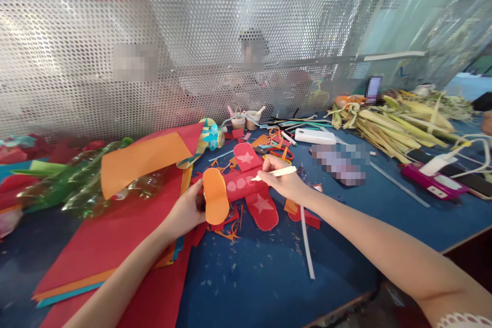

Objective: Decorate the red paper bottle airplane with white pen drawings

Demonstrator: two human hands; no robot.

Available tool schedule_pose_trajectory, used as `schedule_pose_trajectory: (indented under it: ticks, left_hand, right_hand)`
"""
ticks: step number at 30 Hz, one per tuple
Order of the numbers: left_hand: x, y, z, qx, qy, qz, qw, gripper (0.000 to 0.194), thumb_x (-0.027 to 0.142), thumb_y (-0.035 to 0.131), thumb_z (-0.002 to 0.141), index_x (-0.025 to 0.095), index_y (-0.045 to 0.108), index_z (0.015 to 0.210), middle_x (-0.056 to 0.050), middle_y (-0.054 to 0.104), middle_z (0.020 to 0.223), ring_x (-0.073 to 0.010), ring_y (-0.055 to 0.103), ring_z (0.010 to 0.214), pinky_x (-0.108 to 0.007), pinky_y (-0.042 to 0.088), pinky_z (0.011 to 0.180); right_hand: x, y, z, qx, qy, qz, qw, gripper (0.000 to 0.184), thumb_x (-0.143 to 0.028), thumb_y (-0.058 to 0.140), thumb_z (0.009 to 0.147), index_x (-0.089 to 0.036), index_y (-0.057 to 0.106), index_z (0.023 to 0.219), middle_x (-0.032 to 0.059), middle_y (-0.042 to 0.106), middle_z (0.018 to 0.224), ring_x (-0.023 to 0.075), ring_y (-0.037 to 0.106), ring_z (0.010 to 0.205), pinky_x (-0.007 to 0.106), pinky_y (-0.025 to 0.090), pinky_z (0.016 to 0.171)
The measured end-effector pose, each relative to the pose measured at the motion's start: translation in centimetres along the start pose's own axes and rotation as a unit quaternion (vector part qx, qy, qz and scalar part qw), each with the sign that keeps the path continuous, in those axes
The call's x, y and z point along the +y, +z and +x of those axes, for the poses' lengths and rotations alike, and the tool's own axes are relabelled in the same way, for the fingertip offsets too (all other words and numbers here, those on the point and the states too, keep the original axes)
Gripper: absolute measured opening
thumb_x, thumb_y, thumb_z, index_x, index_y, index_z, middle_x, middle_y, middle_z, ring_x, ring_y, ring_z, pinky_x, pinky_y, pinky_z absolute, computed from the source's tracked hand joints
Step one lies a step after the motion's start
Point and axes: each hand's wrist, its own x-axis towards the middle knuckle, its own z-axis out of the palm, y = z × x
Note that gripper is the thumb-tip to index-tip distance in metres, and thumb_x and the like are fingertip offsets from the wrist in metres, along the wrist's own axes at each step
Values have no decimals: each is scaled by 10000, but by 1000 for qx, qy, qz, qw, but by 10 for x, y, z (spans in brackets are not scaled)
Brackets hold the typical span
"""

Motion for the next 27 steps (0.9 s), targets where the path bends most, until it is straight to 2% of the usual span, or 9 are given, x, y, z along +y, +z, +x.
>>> schedule_pose_trajectory:
  ticks: [4,10,15,20,27]
  left_hand:
    - [3,0,-1,-5,-2,5,1000,773,287,624,585,120,416,1311,-56,712,869,-223,665,659,-333,544,640]
    - [3,0,-1,-7,5,-1,1000,720,280,616,577,144,440,1262,-34,709,826,-228,671,674,-327,545,645]
    - [-2,0,1,-12,3,-6,1000,745,275,614,565,142,431,1276,-53,710,850,-227,671,670,-325,534,635]
    - [0,-1,0,-8,-1,10,1000,757,279,603,563,135,428,1285,-35,696,792,-225,662,652,-331,530,639]
    - [2,0,-1,-13,-10,-4,1000,760,278,605,564,150,421,1289,-46,713,842,-233,682,704,-320,529,640]
  right_hand:
    - [-3,0,0,7,-1,5,1000,237,-305,593,785,-230,395,679,-77,400,545,105,372,484,240,277,495]
    - [-4,0,0,15,-4,4,1000,235,-305,586,791,-230,393,680,-78,381,559,103,355,490,241,267,497]
    - [-2,-1,1,16,-13,-12,1000,226,-304,570,801,-230,396,676,-77,388,568,99,349,488,244,263,498]
    - [-2,-1,0,6,-4,1,1000,228,-304,582,803,-230,397,692,-76,400,568,103,361,497,240,273,503]
    - [-1,-2,1,15,-6,-13,1000,241,-298,584,796,-231,387,675,-80,355,566,98,321,485,241,244,493]
